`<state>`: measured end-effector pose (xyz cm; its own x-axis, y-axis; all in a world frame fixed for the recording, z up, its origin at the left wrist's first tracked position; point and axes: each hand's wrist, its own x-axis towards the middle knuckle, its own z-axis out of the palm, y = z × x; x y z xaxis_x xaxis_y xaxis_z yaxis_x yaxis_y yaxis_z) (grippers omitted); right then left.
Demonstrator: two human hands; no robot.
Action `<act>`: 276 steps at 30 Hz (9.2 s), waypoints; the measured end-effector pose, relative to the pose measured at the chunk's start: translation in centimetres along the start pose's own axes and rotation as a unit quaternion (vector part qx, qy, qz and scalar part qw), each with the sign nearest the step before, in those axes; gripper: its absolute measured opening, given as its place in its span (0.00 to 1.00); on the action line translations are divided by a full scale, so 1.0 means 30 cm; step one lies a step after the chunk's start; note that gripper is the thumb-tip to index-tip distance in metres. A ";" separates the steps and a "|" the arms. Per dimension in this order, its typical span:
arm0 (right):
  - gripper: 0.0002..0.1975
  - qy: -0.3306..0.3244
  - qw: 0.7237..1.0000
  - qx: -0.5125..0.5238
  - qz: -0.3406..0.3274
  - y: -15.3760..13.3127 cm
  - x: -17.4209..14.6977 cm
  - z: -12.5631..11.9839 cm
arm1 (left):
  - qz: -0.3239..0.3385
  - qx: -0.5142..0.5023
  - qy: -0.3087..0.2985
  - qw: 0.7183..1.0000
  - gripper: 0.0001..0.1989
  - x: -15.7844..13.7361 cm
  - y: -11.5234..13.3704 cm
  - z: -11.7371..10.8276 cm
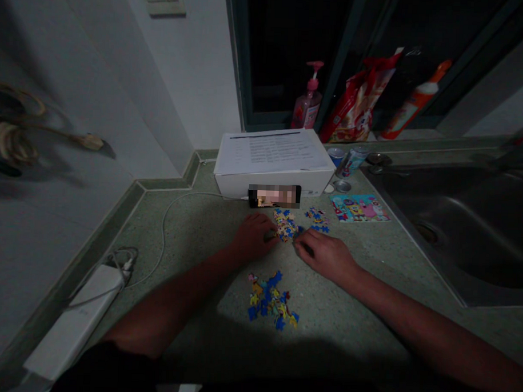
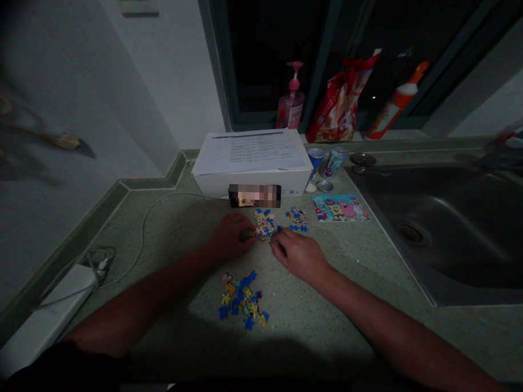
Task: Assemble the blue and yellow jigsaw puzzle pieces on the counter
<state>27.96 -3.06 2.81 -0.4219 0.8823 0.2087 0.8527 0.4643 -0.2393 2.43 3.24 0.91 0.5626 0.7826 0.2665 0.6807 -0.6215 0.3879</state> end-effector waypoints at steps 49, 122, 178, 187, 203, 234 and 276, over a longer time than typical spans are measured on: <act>0.10 0.107 0.988 0.064 -0.093 -0.017 -0.002 0.027 | 0.181 -0.079 0.043 0.979 0.09 -0.021 0.020 0.031; 0.06 -0.065 0.975 0.210 -0.028 -0.026 -0.012 0.010 | 0.050 0.008 0.025 0.998 0.06 -0.013 -0.001 0.027; 0.19 -0.064 0.893 0.433 0.106 -0.023 0.023 0.027 | 0.265 0.068 0.048 0.961 0.11 -0.047 0.024 -0.021; 0.22 -0.125 0.831 0.515 0.169 -0.023 0.026 0.014 | 0.264 0.055 0.006 0.963 0.11 -0.062 0.040 -0.052; 0.17 -0.038 0.887 0.440 0.136 -0.014 0.017 0.046 | 0.187 0.015 0.061 0.980 0.09 -0.037 0.019 -0.012; 0.09 -0.014 0.910 0.399 0.109 -0.002 0.013 0.052 | 0.204 -0.011 0.042 0.978 0.09 -0.032 0.022 -0.006; 0.03 -0.108 0.988 0.080 0.074 0.193 -0.015 -0.127 | 0.058 0.066 -0.032 0.996 0.09 -0.014 0.027 -0.009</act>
<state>34.27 -1.06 4.93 -0.3659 0.9297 -0.0428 0.8581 0.3192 -0.4023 2.61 2.43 1.36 0.6671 0.7040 0.2436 0.6631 -0.7102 0.2366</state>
